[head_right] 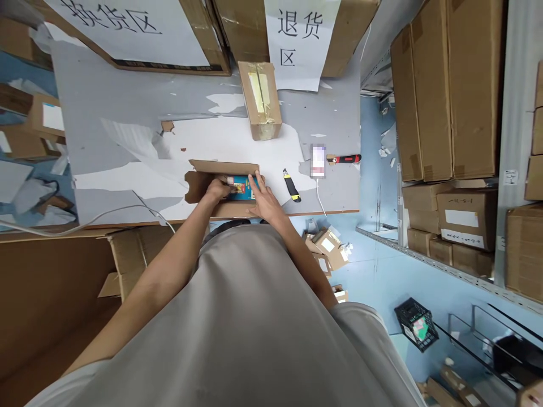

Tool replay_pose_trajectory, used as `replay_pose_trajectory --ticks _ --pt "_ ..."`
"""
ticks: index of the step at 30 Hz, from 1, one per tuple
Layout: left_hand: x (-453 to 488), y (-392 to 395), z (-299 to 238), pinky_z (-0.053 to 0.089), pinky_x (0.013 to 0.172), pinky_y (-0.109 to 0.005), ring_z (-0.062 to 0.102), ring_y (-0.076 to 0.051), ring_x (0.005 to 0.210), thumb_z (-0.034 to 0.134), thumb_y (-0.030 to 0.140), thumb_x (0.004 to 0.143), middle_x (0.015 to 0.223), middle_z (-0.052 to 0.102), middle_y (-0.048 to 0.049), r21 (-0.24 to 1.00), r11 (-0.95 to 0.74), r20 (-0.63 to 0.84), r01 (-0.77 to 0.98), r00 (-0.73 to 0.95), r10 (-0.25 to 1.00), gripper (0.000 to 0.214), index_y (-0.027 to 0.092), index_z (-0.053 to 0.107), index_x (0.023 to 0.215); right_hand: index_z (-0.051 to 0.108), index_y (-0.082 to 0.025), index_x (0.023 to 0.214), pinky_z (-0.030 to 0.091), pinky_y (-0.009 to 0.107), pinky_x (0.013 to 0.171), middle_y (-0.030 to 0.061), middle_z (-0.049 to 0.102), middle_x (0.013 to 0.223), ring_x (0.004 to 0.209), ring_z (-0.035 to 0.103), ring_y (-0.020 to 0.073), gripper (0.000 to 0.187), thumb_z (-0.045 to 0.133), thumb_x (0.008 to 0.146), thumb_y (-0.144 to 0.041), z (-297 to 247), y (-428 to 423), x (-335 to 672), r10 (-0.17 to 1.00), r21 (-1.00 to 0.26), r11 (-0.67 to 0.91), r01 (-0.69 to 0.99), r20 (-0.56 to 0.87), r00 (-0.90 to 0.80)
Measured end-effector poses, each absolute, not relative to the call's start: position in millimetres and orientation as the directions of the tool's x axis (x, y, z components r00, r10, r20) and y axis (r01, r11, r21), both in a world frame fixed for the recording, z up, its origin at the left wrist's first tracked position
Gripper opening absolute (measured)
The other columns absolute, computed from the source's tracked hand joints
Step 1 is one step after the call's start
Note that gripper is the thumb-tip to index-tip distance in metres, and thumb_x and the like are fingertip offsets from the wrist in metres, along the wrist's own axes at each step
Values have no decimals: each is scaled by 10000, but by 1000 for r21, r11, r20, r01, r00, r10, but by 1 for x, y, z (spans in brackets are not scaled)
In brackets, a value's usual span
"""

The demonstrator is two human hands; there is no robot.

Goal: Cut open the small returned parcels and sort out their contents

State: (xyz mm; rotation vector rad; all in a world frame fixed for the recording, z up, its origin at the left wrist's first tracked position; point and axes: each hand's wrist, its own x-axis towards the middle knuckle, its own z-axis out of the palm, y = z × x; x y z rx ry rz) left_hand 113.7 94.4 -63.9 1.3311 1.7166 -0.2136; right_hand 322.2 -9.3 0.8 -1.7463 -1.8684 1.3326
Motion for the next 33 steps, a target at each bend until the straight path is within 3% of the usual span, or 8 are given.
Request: replay_pose_trajectory --ticks 8,13,17,20,23,27,30,33 --pt "118 96 -15 599 1135 -420 814 -415 1322 932 339 897 1259 887 -226 361 411 -703 838 -46 710 289 148 885 1108 193 -290 1966 329 611 1503 173 19 2043 1902 149 428 1371 993 865 -131 10 0 327 879 -730 -149 667 -406 -248" --pt "96 78 36 606 1047 -413 830 -408 1214 831 401 990 1135 901 -165 478 286 -518 830 3 855 202 210 894 1016 358 -252 1925 435 535 1467 161 243 2016 1841 380 387 1193 974 906 -176 32 5 327 893 -665 -163 729 -414 -178" --pt "58 67 85 615 898 -381 813 -325 975 856 531 931 1014 883 -93 690 275 -383 669 15 923 305 230 877 972 659 -213 1736 586 498 1334 175 613 1824 1438 800 339 656 782 1098 -302 64 8 324 949 -651 -192 734 -313 -29" --pt "40 67 119 638 834 -383 785 -303 928 939 684 818 976 853 -88 901 291 -304 323 -12 953 483 225 860 945 852 -220 1427 687 448 1133 142 875 1406 1005 857 270 395 658 1162 -439 94 14 317 983 -742 -180 646 -150 102" --pt "44 74 144 685 912 -435 796 -329 1017 1008 777 709 1041 850 -98 981 194 -191 11 -124 974 612 235 843 940 873 -240 1339 712 397 931 88 896 1106 803 769 229 439 663 1121 -559 125 25 304 970 -854 -114 508 14 242" --pt "66 88 162 702 941 -444 789 -306 1022 1036 781 668 1079 844 -101 980 86 -124 -180 -212 970 654 226 831 947 852 -222 1419 711 392 823 81 892 1075 755 741 217 545 726 1047 -599 163 45 286 909 -927 2 376 158 386" --pt "80 93 167 697 911 -406 770 -255 953 1011 732 736 1044 817 -81 970 3 -69 -241 -266 961 591 217 829 963 878 -234 1365 744 426 862 99 914 1150 810 806 236 515 743 1039 -609 186 58 273 903 -955 46 294 166 397" --pt "88 91 170 699 876 -383 775 -246 958 929 652 888 1019 789 -64 983 -134 84 -128 -336 938 441 229 826 955 902 -250 1267 781 470 920 112 921 1252 946 882 286 505 822 993 -666 203 69 257 925 -987 57 150 109 365"
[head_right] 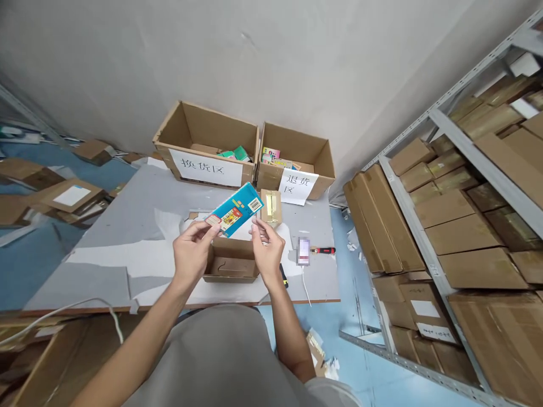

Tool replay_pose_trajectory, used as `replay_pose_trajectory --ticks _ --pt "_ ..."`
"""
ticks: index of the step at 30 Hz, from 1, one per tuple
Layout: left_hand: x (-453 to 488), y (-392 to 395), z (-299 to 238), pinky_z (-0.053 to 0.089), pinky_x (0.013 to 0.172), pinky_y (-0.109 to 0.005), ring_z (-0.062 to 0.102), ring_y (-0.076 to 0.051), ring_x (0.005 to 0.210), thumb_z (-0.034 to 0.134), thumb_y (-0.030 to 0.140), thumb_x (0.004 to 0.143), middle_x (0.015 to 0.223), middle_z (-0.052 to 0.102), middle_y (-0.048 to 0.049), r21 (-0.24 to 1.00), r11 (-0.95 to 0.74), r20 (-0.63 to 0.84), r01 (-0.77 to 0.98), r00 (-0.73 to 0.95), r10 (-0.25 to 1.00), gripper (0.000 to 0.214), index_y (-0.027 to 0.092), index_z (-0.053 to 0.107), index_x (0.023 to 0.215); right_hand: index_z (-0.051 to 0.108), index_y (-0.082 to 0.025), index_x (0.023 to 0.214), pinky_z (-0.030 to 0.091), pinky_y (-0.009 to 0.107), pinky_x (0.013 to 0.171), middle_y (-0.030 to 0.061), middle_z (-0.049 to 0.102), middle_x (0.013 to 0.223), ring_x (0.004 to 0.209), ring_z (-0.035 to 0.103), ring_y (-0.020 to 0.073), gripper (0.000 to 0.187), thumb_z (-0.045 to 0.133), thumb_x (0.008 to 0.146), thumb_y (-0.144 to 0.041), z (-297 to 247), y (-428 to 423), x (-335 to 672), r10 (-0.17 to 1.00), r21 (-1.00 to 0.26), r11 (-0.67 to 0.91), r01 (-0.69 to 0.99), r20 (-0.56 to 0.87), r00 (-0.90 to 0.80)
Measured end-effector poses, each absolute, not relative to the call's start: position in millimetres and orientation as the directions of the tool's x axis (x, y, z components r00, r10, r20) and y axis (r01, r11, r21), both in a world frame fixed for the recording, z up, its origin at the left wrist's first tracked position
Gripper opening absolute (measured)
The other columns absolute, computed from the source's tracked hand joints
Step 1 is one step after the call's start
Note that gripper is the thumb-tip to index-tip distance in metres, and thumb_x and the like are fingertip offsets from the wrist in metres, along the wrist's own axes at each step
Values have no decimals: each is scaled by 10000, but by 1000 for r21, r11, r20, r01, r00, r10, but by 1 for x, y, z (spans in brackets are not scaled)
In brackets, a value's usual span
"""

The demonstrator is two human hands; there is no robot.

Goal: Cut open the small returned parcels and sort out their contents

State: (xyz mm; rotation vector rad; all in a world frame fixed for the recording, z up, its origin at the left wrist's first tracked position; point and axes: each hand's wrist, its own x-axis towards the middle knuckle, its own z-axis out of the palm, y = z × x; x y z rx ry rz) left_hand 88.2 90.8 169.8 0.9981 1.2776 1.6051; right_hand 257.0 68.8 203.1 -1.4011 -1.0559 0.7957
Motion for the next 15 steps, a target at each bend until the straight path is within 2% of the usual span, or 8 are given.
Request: replay_pose_trajectory --ticks 2,4,6,8,10,12,15 --pt "89 87 169 708 869 -391 792 -258 992 842 577 1008 1042 798 -71 965 -257 261 58 -326 908 325 252 850 998 894 -244 1252 798 476 903 118 917 1288 1008 898 310 570 915 910 -699 211 76 245 934 -998 49 38 59 352" --pt "88 83 166 720 922 -431 813 -274 1028 760 490 1102 1079 827 -84 883 -404 456 239 -231 860 238 286 879 1082 878 -222 1225 801 453 883 126 920 1243 1024 896 311 627 985 832 -699 217 83 235 931 -998 50 -32 35 364" --pt "85 82 162 720 996 -474 831 -288 1051 709 400 1150 1095 853 -93 771 -539 597 338 -92 797 201 313 890 1147 859 -205 1143 788 426 907 124 920 1149 1038 887 301 599 1004 810 -682 221 89 227 924 -997 64 -42 43 380" --pt "83 83 158 713 1044 -497 838 -302 1087 688 327 1159 1106 866 -101 695 -617 658 369 19 753 203 325 890 1177 825 -209 1047 771 414 939 118 908 1071 1055 878 294 533 980 834 -672 222 94 225 919 -996 79 -27 62 389" --pt "80 84 158 695 1104 -516 829 -317 1167 679 291 1148 1166 868 -115 687 -629 654 365 66 753 226 327 885 1231 797 -220 1010 760 415 950 112 898 1048 1067 870 293 499 957 855 -666 223 97 227 916 -996 88 -13 76 393" --pt "77 85 162 688 1112 -519 807 -327 1237 695 317 1118 1276 852 -134 761 -559 589 328 10 808 263 311 865 1319 789 -222 1019 752 414 926 102 889 1032 1039 861 290 509 954 850 -673 224 96 231 918 -996 88 1 82 387" --pt "68 92 169 711 937 -443 796 -319 1200 795 485 1018 1384 823 -155 947 -308 320 94 -157 934 460 255 817 1416 811 -212 1070 737 413 877 88 879 1000 956 850 282 566 950 845 -712 228 92 236 936 -997 73 12 72 345"
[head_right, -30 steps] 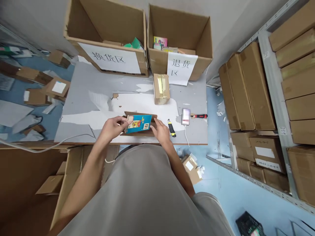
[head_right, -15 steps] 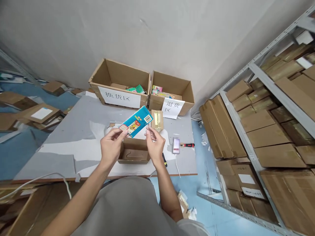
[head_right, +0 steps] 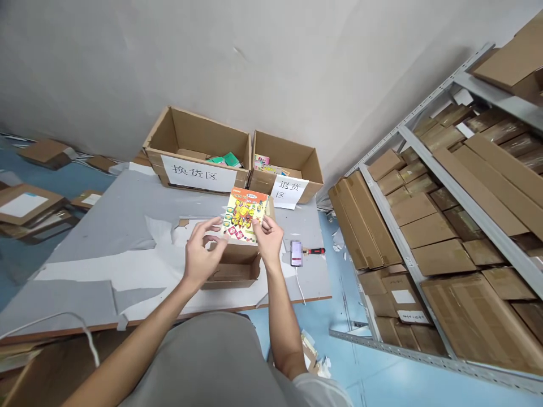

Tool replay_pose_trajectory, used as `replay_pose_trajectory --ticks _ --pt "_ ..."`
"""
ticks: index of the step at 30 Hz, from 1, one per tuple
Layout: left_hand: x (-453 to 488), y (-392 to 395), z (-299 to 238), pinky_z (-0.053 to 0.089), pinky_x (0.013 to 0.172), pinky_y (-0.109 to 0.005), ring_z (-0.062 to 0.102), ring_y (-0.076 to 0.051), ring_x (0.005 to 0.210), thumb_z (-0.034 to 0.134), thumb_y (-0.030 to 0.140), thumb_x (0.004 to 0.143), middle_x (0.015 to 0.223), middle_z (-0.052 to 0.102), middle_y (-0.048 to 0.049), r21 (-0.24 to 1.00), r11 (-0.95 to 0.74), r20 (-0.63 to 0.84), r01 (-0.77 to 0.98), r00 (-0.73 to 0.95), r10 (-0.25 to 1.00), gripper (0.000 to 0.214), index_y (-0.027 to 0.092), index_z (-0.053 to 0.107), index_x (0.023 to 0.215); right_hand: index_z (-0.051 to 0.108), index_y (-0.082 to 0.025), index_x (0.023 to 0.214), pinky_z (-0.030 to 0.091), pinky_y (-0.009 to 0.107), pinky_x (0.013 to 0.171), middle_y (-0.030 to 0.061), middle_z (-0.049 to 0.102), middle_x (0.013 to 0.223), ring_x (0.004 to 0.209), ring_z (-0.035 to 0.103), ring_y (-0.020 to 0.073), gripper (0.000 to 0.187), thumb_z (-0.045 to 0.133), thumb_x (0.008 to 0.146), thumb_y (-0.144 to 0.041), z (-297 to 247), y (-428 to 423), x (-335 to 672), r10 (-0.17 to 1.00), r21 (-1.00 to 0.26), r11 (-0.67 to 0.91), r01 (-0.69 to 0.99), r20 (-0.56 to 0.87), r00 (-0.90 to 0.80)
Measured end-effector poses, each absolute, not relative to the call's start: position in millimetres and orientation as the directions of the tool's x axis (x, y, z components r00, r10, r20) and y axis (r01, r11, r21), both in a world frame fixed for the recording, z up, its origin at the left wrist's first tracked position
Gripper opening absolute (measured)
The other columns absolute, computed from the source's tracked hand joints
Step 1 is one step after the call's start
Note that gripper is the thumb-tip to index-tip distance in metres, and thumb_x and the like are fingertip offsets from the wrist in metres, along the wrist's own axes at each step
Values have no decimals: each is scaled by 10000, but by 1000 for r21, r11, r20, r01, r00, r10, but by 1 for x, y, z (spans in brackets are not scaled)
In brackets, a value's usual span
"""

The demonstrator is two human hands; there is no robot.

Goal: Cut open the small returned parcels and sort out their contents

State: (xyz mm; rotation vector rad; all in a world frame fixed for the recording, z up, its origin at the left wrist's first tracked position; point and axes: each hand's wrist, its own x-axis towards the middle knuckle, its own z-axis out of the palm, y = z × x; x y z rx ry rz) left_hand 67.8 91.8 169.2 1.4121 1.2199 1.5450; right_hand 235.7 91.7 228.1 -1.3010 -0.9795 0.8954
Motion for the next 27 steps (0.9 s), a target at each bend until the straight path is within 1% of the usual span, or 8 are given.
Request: replay_pose_trajectory --ticks 4,7,11,15,18,21,24,27 --pt "54 105 174 675 849 -382 812 -304 1043 965 730 806 1226 869 -161 953 92 -90 -290 23 996 669 195 871 1197 839 -215 1108 739 400 858 78 891 1000 933 856 280 627 962 825 -760 229 86 231 958 -998 60 -24 51 283" --pt "45 112 173 649 821 -374 795 -278 930 1026 787 702 1085 872 -141 928 159 -136 -338 91 987 690 198 869 1025 845 -197 1183 761 412 905 105 912 1065 1023 879 303 669 945 858 -773 222 86 226 963 -999 54 -5 50 266" --pt "27 119 172 628 821 -403 750 -275 877 917 796 825 1037 860 -110 991 -86 84 -104 -31 996 602 226 855 1009 756 -202 1575 757 447 1048 200 821 1526 1324 842 335 712 823 1038 -664 212 87 228 912 -901 83 426 241 332" --pt "-1 126 180 594 939 -467 705 -329 1031 607 533 1139 1072 836 -120 799 -476 477 368 94 874 369 253 834 1059 622 -284 1776 667 479 1246 180 579 1839 1653 635 343 597 666 1194 -407 206 85 230 893 -452 171 875 446 56" --pt "-20 131 188 582 924 -463 679 -344 1100 521 400 1206 1120 825 -128 611 -595 559 523 248 792 336 247 809 1127 557 -270 1833 680 477 1202 201 609 1812 1560 706 349 615 613 1221 -288 200 86 226 868 -226 197 954 493 -62" --pt "-31 135 196 569 865 -447 673 -346 1121 505 375 1231 1152 834 -119 485 -636 573 600 332 749 330 256 807 1176 555 -269 1839 700 426 1099 211 623 1794 1442 766 343 616 625 1227 -289 197 87 219 847 -149 183 972 526 -79" --pt "-33 135 204 576 890 -453 685 -344 1141 505 352 1235 1168 843 -112 428 -676 580 600 392 714 329 275 822 1195 741 -283 1683 687 382 1035 171 784 1601 1264 809 297 478 583 1235 -228 198 87 212 848 -162 257 953 511 -142" --pt "-29 134 209 591 1066 -506 702 -357 1274 561 362 1218 1283 844 -125 477 -673 618 565 328 714 287 288 827 1295 867 -258 1495 668 380 1002 147 889 1299 1110 804 276 402 564 1234 -209 200 84 208 863 -308 301 903 490 -120"
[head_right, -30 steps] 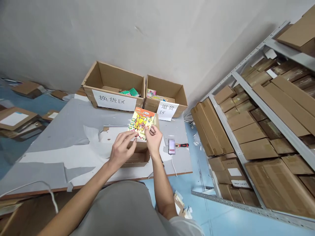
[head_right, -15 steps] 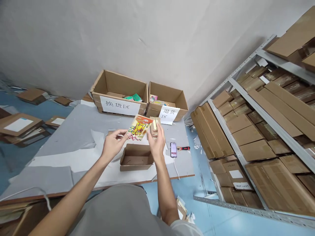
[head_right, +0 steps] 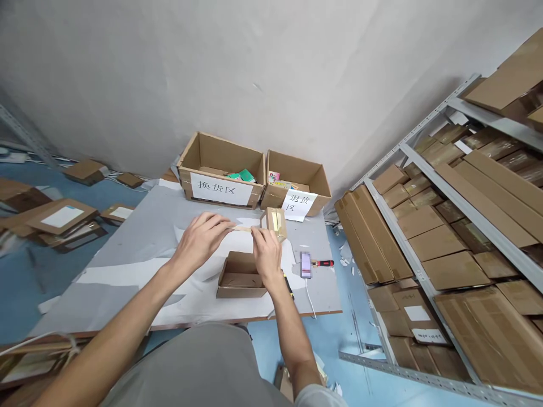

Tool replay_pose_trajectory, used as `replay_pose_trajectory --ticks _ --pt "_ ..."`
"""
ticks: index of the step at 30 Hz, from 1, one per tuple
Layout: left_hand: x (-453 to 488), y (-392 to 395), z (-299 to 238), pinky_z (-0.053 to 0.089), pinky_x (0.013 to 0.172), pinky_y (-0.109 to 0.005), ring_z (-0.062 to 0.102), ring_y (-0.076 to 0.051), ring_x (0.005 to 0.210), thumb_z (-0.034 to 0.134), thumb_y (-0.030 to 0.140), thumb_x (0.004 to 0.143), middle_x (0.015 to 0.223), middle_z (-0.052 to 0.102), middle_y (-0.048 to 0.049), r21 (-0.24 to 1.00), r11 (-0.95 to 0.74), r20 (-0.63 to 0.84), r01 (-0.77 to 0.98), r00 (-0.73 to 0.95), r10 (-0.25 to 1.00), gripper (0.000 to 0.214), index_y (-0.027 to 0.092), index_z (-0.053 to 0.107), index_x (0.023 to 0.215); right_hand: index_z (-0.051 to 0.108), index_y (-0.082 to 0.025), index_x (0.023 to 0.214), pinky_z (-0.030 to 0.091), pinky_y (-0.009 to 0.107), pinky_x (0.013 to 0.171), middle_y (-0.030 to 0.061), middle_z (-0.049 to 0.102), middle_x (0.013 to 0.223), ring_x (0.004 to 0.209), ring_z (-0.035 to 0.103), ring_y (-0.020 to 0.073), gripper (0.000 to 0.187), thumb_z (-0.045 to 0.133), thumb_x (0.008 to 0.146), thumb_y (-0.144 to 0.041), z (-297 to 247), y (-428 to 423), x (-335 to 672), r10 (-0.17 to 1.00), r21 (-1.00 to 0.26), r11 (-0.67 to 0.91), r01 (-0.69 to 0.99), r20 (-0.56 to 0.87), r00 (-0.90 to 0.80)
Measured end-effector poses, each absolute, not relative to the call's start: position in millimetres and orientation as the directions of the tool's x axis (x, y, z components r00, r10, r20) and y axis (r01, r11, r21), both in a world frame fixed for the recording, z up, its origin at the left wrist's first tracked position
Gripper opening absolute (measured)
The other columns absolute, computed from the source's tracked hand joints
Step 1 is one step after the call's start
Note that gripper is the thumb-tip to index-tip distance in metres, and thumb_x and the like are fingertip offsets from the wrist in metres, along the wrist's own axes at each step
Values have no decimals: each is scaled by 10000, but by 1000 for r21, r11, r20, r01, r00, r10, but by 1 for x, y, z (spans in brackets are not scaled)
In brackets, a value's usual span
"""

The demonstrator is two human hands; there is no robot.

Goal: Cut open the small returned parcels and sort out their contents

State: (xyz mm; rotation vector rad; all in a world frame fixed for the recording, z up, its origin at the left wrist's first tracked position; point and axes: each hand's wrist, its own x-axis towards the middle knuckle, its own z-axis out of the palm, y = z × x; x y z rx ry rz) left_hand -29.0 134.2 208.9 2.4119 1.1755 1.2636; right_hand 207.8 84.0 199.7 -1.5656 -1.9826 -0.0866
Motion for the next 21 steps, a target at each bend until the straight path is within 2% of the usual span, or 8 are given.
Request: replay_pose_trajectory --ticks 2,4,7,9,11,14,17,21 --pt "-24 134 207 539 1245 -575 655 -390 1474 669 437 1176 1533 778 -165 594 -599 630 537 151 761 378 268 764 1501 892 -231 1438 658 392 1002 143 892 1204 1078 793 276 365 601 1233 -310 200 82 207 881 -506 290 813 472 -21" --pt "-19 134 199 468 1355 -631 575 -432 1618 795 565 1087 1731 653 -214 759 -467 544 454 -46 838 707 225 634 1686 920 -202 1364 658 390 952 136 893 1156 1024 775 273 417 675 1191 -492 198 82 207 908 -749 231 622 396 140" --pt "-8 133 185 479 1375 -637 627 -442 1600 845 772 967 1692 694 -238 953 -229 250 198 -86 964 969 182 615 1701 943 -162 1267 626 352 796 109 880 1060 880 703 236 621 852 989 -710 193 87 209 927 -971 86 222 160 339" --pt "-1 130 179 533 1346 -602 688 -432 1545 844 880 900 1598 765 -233 996 -87 86 30 20 996 1000 171 710 1594 943 -146 1253 551 312 691 71 837 953 770 605 181 703 958 845 -718 191 90 213 923 -1000 10 29 20 385" --pt "7 126 177 620 1261 -571 719 -434 1502 882 936 819 1565 784 -236 996 5 5 -87 105 994 1023 166 785 1485 945 -144 1243 463 282 630 43 796 903 712 504 135 716 1017 758 -665 189 94 218 914 -996 -31 -80 -61 400" --pt "19 125 179 739 998 -513 767 -423 1385 948 922 748 1567 783 -223 978 84 -50 -192 180 982 1028 176 819 1444 954 -157 1189 398 266 607 38 781 926 699 439 107 669 1044 698 -603 188 96 227 903 -985 -45 -168 -111 414" --pt "32 131 177 709 750 -398 816 -336 1103 968 889 725 1449 832 -193 969 141 -94 -203 227 969 1003 184 842 1428 950 -149 1172 389 264 600 28 756 872 682 446 104 678 1048 676 -600 181 95 240 886 -976 -78 -204 -162 434" --pt "47 139 156 616 639 -327 737 -220 793 980 837 692 1156 872 -134 961 234 -199 -145 222 955 973 171 860 1391 926 -119 1189 472 270 613 18 754 790 643 540 116 736 1066 659 -611 159 87 259 890 -956 -191 -223 -265 371"
